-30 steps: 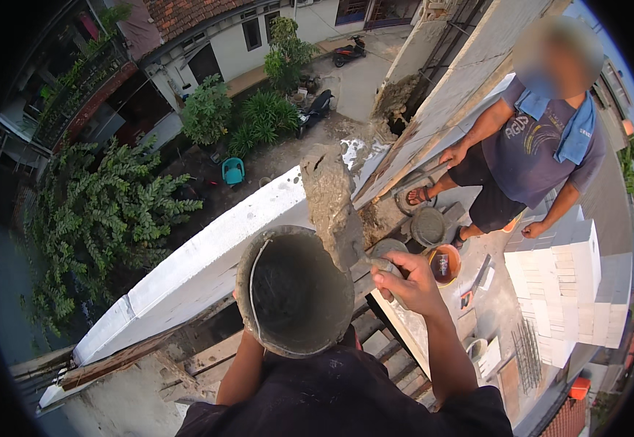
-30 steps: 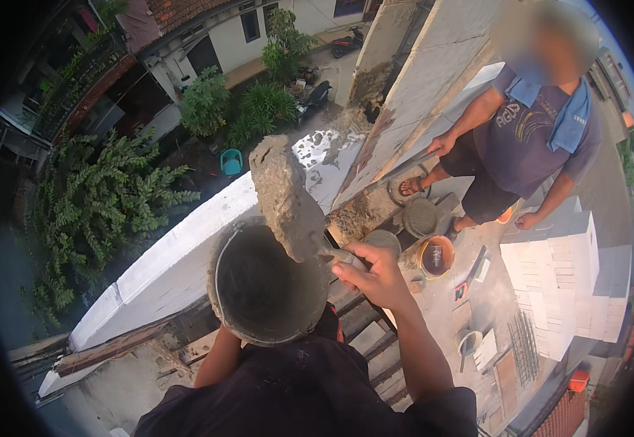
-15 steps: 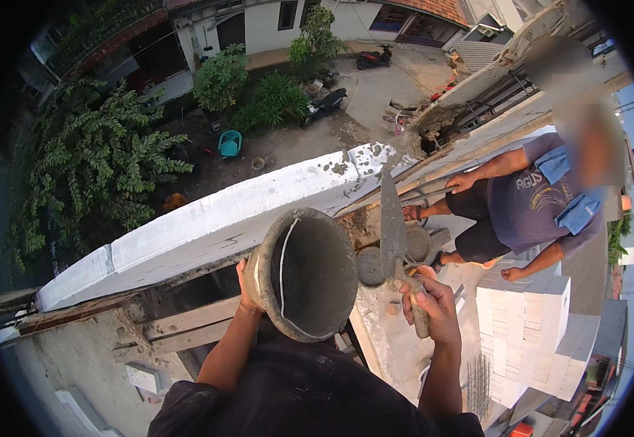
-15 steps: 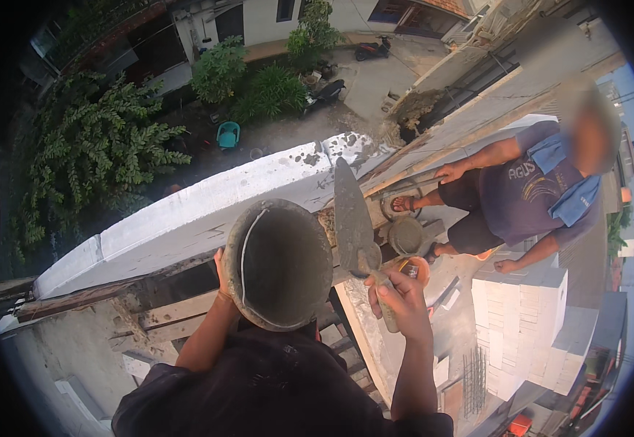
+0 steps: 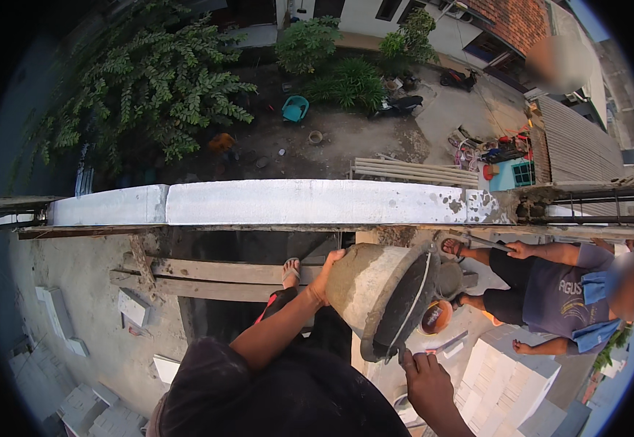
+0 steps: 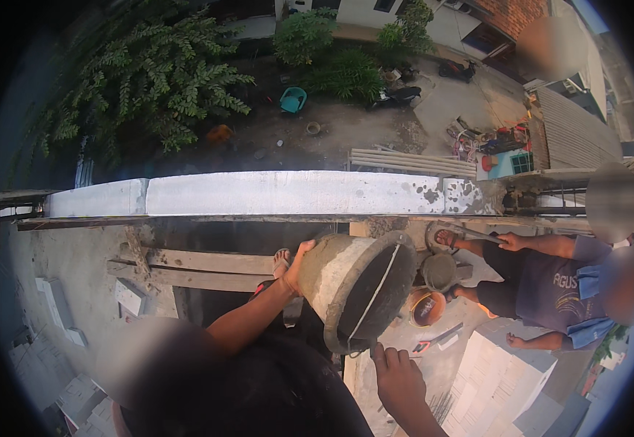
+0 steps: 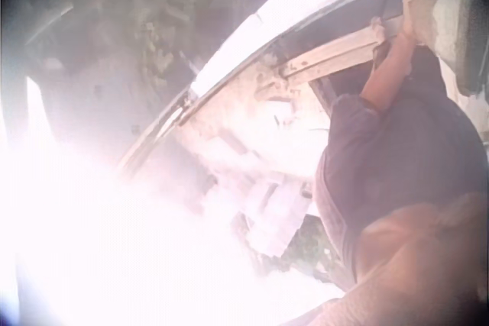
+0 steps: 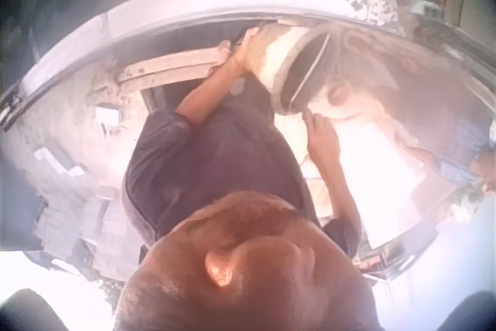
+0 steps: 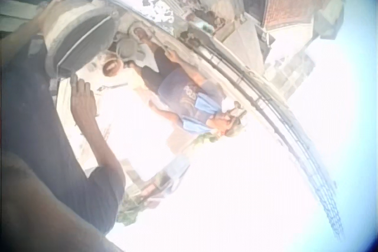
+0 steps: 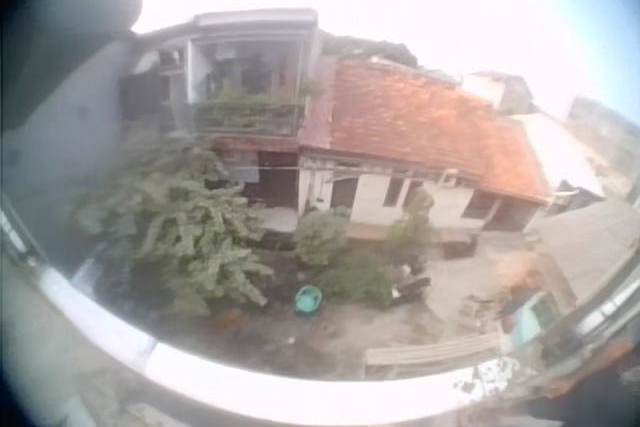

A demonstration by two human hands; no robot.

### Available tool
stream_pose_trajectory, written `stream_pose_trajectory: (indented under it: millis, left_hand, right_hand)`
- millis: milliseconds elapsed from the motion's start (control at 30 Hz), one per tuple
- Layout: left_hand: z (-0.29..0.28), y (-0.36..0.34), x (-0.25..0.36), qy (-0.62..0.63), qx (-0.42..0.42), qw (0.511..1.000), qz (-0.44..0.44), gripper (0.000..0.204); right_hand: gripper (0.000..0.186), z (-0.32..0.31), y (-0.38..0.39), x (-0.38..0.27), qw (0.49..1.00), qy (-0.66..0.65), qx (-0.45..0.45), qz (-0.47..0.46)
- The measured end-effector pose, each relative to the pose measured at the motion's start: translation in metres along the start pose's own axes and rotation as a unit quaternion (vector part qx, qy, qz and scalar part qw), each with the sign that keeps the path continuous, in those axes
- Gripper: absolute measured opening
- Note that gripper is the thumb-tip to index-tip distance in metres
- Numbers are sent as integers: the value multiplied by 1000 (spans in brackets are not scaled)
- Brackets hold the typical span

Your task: The person scoops wet cement from a bucket using a trowel and applies it to a white wall or ledge. They repeatedly transfer the material from the bucket to the wall, smoothing it with the trowel. Another person is visible in the background working on the same wall.

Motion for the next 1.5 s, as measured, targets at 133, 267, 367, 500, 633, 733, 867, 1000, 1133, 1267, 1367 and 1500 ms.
stream_pose_trajectory:
  millis: [133,267,367,500,633,733,867,1000,1133,1267,1367,1500]
  left_hand:
    - [-26,10,-3,-1,57,998,11,81]
    - [-14,16,0,-60,68,996,7,83]
    - [-7,34,22,-112,34,993,5,84]
    - [22,37,15,-194,67,979,-15,86]
    - [51,36,29,-113,18,993,14,87]
    - [55,37,36,-140,-58,988,13,88]
    - [50,37,23,-222,-34,974,27,89]
    - [80,42,21,-183,-33,982,39,92]
    - [65,5,34,-13,-157,987,17,93]
    - [67,-2,43,29,-184,982,1,90]
    - [45,-9,46,-64,-58,993,86,89]
    - [35,3,23,-37,1,993,114,84]
  right_hand:
    - [57,-12,-26,32,988,72,106,81]
    - [51,24,-38,8,993,98,58,43]
    - [45,3,-21,-2,999,48,13,-21]
    - [46,-9,-50,18,974,146,151,80]
    - [35,-12,-40,1,987,124,9,102]
    - [28,-20,-25,-5,991,53,-68,99]
    - [35,-35,-22,8,980,-121,-86,132]
    - [43,-9,-5,15,928,-327,-35,172]
    - [42,19,-3,3,858,-471,75,194]
    - [38,5,3,9,794,-538,10,283]
    - [33,12,16,25,841,-485,172,166]
    - [35,-9,38,47,846,-452,199,200]
Point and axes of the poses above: each hand's wrist, its own y-axis away from the middle knuckle, its own z-axis out of the palm, x = y × z, the point moved 1 cm from there along -y, towards the middle knuckle, and after that the axes turned 13 degrees about x, right-handed, at the moved point
